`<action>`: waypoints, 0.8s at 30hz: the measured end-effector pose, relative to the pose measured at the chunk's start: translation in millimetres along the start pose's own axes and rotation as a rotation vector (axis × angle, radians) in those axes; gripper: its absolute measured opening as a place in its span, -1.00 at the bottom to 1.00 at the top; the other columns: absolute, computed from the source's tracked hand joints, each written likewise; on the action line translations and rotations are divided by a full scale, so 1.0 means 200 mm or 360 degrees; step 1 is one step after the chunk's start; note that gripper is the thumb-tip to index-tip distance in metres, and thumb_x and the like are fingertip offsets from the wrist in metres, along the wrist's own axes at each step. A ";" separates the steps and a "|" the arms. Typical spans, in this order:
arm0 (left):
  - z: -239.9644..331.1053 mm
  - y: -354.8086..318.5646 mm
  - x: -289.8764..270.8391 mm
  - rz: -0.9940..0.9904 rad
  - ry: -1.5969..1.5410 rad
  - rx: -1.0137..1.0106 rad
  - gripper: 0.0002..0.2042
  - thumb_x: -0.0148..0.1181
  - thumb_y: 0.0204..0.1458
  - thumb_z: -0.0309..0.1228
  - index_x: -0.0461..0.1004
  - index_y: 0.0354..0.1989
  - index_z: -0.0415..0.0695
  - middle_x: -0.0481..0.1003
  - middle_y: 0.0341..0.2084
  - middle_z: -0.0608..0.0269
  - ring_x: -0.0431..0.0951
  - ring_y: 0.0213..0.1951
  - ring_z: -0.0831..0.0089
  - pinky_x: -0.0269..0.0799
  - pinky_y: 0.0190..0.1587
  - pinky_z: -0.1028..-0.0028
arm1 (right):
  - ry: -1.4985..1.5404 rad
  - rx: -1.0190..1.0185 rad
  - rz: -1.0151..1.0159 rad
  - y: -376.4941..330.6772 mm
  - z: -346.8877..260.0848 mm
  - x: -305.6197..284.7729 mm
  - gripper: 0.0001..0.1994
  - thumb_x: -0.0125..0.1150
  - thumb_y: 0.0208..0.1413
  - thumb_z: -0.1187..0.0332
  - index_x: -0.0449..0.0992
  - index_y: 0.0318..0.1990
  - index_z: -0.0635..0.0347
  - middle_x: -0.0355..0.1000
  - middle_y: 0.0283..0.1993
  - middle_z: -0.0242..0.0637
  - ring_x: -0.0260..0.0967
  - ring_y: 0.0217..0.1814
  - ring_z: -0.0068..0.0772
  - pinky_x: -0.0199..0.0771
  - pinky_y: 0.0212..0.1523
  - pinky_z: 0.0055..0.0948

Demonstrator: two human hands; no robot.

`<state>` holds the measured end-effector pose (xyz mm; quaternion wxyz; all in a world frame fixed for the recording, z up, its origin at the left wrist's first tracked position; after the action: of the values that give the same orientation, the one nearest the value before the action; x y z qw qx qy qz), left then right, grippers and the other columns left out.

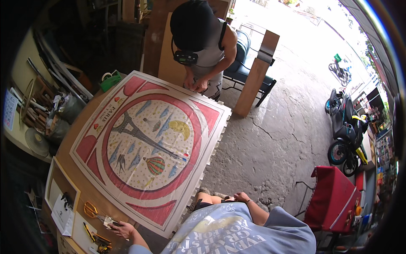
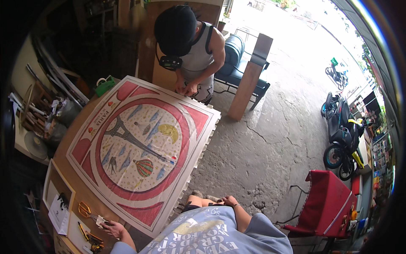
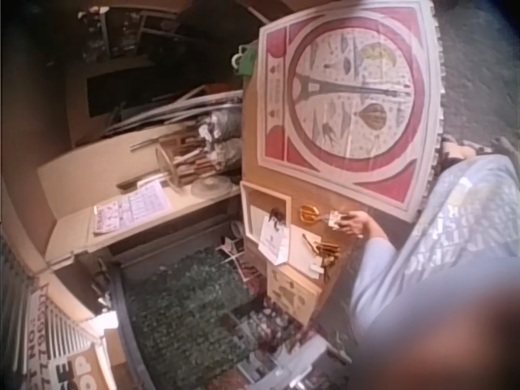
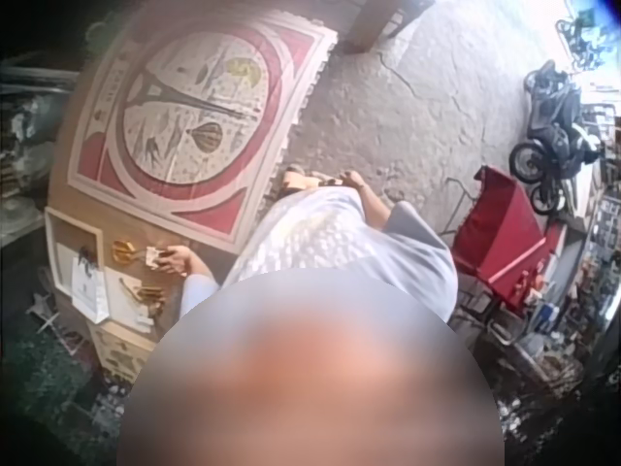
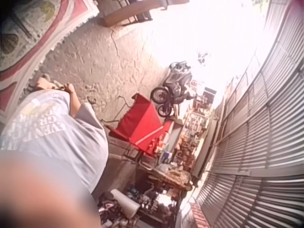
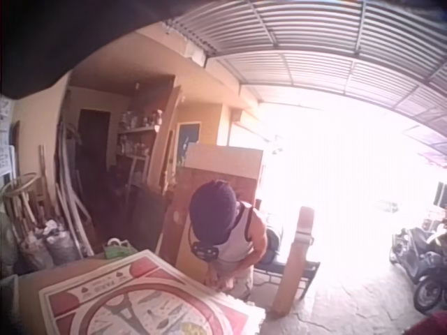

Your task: The person aligns and presses the edges of a large printed floor mat on a work table. They smooth the seams and edges by hand to ensure the mat lies flat and the printed design remains aligned.

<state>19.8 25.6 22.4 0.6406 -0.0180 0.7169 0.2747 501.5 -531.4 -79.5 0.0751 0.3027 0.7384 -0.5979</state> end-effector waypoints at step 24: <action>-0.04 -0.03 0.05 0.0034 -0.0005 0.0021 -0.35 -0.12 0.23 0.00 0.15 0.53 0.17 0.19 0.46 -0.05 0.50 0.16 -0.07 0.36 0.22 0.00 | 0.0771 -0.1413 -0.0293 -0.84 -1.43 -0.49 -0.50 0.10 0.41 -0.06 0.53 0.04 0.29 0.54 -0.07 -0.36 0.49 0.01 -0.53 0.48 0.07 -0.47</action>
<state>14.0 19.9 10.8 0.6388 -0.0056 0.7179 0.2768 562.3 -318.1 186.9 -0.0298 0.3053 0.9409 -0.1437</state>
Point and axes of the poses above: each hand's wrist, its own y-axis towards the middle knuckle, its own x-axis out of the palm, z = x × y, the point moved 3 cm from there along y, towards the middle knuckle
